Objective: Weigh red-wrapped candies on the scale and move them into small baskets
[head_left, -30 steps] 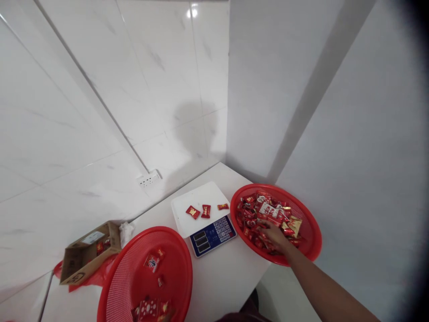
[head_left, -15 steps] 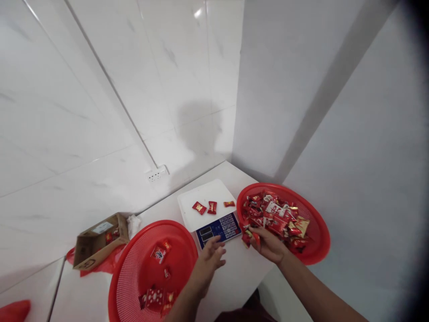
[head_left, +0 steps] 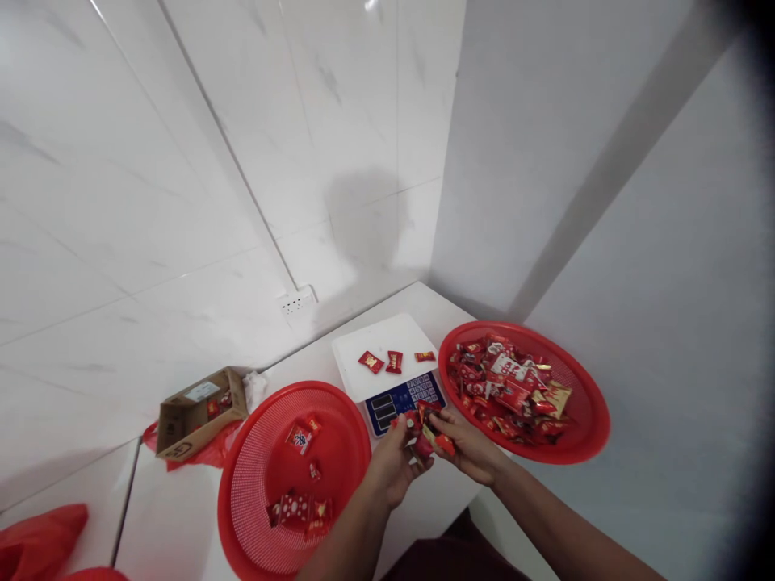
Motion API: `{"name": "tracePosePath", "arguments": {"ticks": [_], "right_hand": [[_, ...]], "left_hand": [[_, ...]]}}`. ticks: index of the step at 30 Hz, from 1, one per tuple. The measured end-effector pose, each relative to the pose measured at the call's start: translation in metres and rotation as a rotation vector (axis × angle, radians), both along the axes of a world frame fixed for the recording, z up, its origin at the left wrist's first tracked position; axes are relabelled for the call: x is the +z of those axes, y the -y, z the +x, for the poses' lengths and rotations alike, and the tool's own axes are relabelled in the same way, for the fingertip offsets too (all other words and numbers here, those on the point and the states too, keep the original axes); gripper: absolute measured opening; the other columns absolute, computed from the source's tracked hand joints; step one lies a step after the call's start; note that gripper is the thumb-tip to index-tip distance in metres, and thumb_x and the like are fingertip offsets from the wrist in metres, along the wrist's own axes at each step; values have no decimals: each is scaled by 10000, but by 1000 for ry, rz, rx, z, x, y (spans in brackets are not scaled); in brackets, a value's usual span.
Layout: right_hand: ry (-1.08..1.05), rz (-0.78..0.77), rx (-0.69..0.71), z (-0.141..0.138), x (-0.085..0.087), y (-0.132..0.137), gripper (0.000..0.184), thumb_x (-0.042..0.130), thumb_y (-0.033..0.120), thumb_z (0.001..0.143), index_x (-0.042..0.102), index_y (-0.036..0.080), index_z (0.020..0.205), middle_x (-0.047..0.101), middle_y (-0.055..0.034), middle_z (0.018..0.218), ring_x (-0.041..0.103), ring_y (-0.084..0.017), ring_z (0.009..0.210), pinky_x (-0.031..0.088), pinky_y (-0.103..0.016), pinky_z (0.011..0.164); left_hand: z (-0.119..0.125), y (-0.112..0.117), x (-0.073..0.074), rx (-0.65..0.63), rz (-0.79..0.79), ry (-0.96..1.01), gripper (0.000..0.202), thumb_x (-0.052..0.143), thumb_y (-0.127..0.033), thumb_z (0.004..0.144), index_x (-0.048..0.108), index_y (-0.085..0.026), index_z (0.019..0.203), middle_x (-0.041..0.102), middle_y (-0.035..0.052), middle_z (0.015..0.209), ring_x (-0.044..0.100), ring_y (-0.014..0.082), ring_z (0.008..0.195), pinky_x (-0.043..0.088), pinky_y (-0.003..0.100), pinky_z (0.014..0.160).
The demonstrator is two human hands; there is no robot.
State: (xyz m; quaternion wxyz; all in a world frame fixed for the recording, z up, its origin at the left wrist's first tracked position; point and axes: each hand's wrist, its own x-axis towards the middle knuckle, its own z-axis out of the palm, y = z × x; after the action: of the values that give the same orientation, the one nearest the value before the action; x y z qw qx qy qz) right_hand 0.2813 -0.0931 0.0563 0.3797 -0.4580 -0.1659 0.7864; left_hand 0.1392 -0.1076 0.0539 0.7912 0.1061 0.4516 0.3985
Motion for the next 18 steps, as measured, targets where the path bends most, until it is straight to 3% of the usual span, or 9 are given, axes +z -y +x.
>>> {"name": "tracePosePath", "arguments": {"ticks": [7, 11, 18], "right_hand": [[12, 17, 53, -5, -2, -1, 211, 646, 275, 750, 585, 211, 942, 655, 10, 744, 583, -57, 529, 486, -151, 480], [37, 44, 62, -4, -2, -4, 215, 640, 280, 758, 586, 230, 960, 667, -6, 873, 584, -49, 570, 470, -136, 481], [12, 47, 111, -15, -2, -2, 195, 640, 295, 759, 588, 208, 926, 658, -6, 807, 576, -53, 560, 486, -144, 484]], "left_hand": [[-7, 5, -3, 56, -39, 19, 395, 610, -527, 685, 595, -194, 896, 578, 3, 816, 537, 98, 633, 431, 253, 617], [-12, 8, 1, 50, -10, 47, 378, 597, -488, 719, 609, -198, 961, 605, 17, 860, 559, 104, 669, 422, 224, 580], [-23, 12, -2, 85, -11, 166, 399, 546, -490, 760, 622, -152, 959, 611, 47, 900, 580, 141, 741, 485, 308, 704]]}}
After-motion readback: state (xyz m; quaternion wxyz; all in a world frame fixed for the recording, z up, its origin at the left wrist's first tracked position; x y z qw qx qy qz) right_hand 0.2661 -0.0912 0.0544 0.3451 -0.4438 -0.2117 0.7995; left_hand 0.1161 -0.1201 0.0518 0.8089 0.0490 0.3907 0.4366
